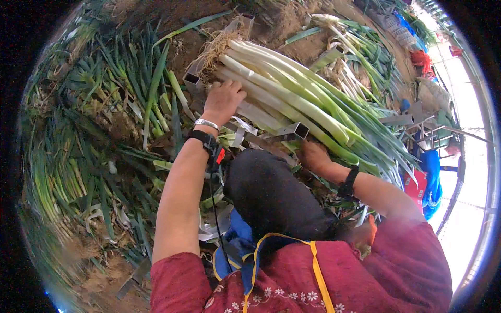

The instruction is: The person is cleaning and peeling leeks in an agricultural processing facility.

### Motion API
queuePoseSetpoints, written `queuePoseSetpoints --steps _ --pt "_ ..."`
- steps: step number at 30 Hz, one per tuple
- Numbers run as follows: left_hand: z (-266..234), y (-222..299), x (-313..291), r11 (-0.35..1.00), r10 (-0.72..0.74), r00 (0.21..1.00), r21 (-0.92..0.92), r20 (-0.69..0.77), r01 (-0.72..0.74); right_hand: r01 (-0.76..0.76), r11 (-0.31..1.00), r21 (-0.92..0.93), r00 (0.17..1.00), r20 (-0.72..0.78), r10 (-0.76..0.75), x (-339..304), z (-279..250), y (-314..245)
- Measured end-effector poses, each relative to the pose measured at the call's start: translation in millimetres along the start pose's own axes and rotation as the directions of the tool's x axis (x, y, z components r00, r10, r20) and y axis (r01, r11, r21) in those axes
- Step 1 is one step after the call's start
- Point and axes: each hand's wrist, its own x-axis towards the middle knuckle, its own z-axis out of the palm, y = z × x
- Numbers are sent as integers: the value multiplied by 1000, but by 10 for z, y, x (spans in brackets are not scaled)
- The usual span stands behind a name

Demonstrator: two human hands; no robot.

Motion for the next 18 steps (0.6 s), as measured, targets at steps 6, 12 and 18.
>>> queuePoseSetpoints --steps 6,12,18 --pt "86 -48 -38 999 -32 998 -32 54 34 104 919 -381 942 334 32 171 -169 -118" --pt "65 -60 17 998 -46 985 -28 165 51 291 690 -663 943 79 -322 220 -46 -131" --pt "-19 -138 169 997 -10 955 -74 295 33 231 917 -325 970 6 -243 346 208 71"
